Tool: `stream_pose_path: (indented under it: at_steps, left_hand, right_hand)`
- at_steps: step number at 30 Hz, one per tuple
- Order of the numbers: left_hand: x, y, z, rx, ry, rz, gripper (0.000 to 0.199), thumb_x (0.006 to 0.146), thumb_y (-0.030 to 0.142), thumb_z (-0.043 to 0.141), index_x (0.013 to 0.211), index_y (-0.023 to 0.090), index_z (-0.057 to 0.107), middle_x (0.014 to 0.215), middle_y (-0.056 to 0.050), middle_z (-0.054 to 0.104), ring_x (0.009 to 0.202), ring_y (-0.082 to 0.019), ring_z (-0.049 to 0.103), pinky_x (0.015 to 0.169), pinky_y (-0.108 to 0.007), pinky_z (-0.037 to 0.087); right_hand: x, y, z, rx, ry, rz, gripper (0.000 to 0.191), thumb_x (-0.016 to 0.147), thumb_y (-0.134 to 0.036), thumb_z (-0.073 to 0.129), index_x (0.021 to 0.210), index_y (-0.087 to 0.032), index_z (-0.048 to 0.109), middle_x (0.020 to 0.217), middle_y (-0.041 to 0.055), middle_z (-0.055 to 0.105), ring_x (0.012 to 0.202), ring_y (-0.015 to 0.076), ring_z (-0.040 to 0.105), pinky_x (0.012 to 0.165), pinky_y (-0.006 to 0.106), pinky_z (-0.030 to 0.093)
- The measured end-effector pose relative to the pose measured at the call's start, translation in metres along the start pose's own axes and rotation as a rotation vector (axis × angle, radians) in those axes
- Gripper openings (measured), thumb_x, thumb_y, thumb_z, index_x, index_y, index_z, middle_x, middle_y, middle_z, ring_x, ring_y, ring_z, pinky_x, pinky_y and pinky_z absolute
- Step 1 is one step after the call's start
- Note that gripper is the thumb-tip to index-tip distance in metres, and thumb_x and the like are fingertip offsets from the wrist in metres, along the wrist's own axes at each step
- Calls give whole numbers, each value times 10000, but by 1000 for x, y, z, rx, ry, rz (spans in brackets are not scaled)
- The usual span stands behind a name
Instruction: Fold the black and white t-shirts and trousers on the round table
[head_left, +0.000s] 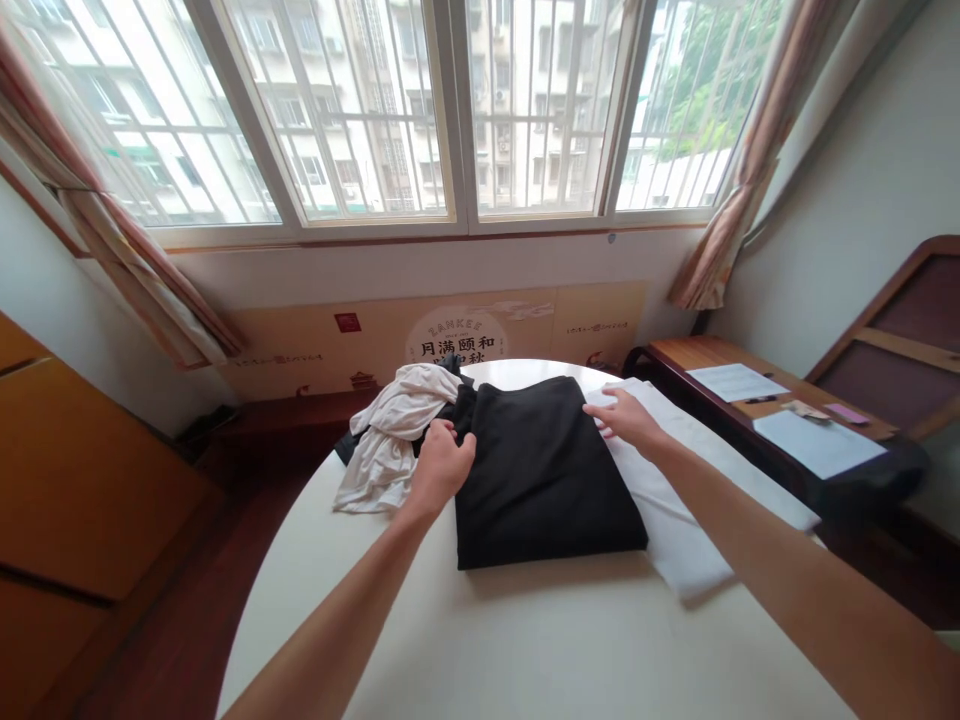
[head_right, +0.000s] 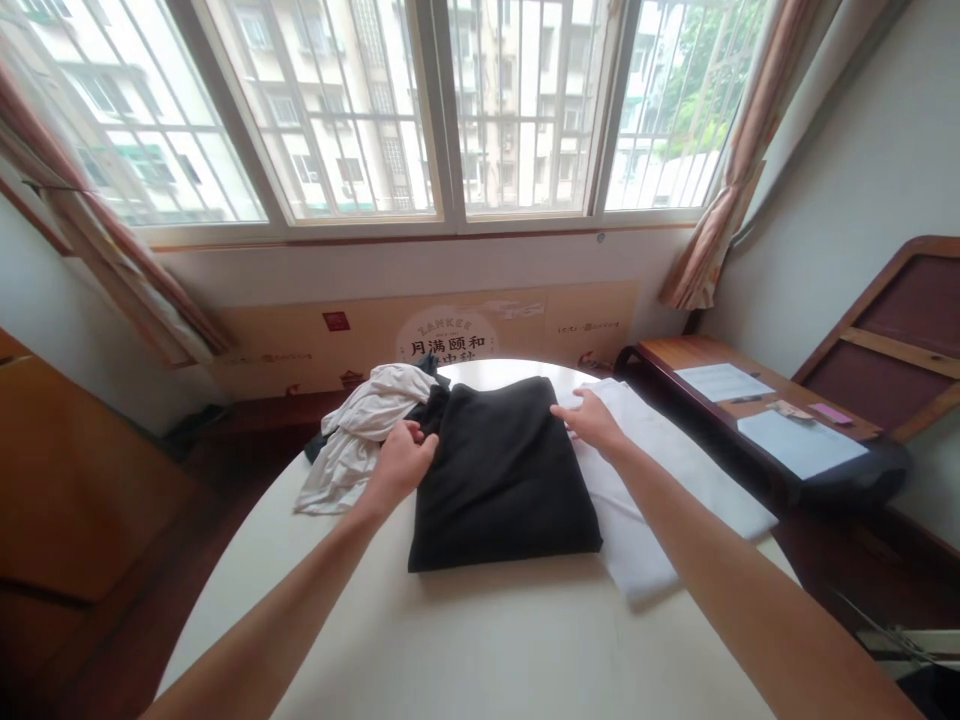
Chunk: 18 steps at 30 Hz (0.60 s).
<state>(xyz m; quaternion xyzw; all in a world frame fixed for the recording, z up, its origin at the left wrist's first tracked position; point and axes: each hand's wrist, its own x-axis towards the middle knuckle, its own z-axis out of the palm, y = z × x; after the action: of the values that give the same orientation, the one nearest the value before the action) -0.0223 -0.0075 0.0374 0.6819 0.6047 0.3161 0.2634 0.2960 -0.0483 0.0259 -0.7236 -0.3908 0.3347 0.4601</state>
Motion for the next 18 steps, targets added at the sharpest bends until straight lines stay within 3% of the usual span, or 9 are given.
stream_pose_path:
  at_steps: [4,5,7,9,12,15,18]
  left_hand:
    - [-43,-15,2,176,-222,-66,296,865,458,667,942,181,595,947,-138,716,964,-341,681,795,-361,434]
    - [-49,-15,1,195,-283,-70,293,854,478,655,858,191,600,924,-136,720,954,-346,684,769,-355,428]
    - [-54,-12,-2,127,-364,-60,299,842,473,616,736,193,603,872,-128,724,912,-338,688,732,-349,421]
    - [-60,-9,-8,-49,-413,-68,318,819,475,601,700,182,626,839,-113,730,881,-325,690,720,-348,436]
    - [-78,-9,-22,-283,-432,-149,390,767,539,642,795,155,703,900,-109,762,934,-338,697,766,-366,486]
    - [-117,-15,-38,-367,-475,-242,499,754,600,686,942,144,754,963,-110,785,1011,-365,703,840,-408,529]
    - [-171,-32,-51,-443,-557,-248,558,784,646,691,1052,164,776,1073,-112,793,1112,-385,688,965,-460,541]
  right_hand:
    - [-38,25,-10,-208,-142,79,434,834,-485,811,991,-92,717,530,29,601,443,184,548,372,263,371]
    - [-47,26,-10,-265,-184,84,413,825,-521,813,867,-122,715,511,27,592,440,183,543,373,266,360]
    - [-63,21,-10,-271,-266,80,386,821,-520,812,746,-158,702,599,64,678,546,214,631,447,284,449]
    - [-77,14,-8,-108,-367,72,290,826,-450,805,786,-169,744,800,96,782,770,273,733,656,339,584]
    - [-101,7,-7,167,-472,24,294,842,-423,769,1025,-195,794,1077,93,814,1076,331,738,994,460,572]
    - [-138,12,-8,245,-474,-38,471,856,-482,766,1239,-206,755,1269,107,768,1249,362,672,1122,524,492]
    - [-186,33,-14,254,-517,-32,642,875,-533,760,1419,-207,658,1418,126,691,1359,384,597,1161,551,453]
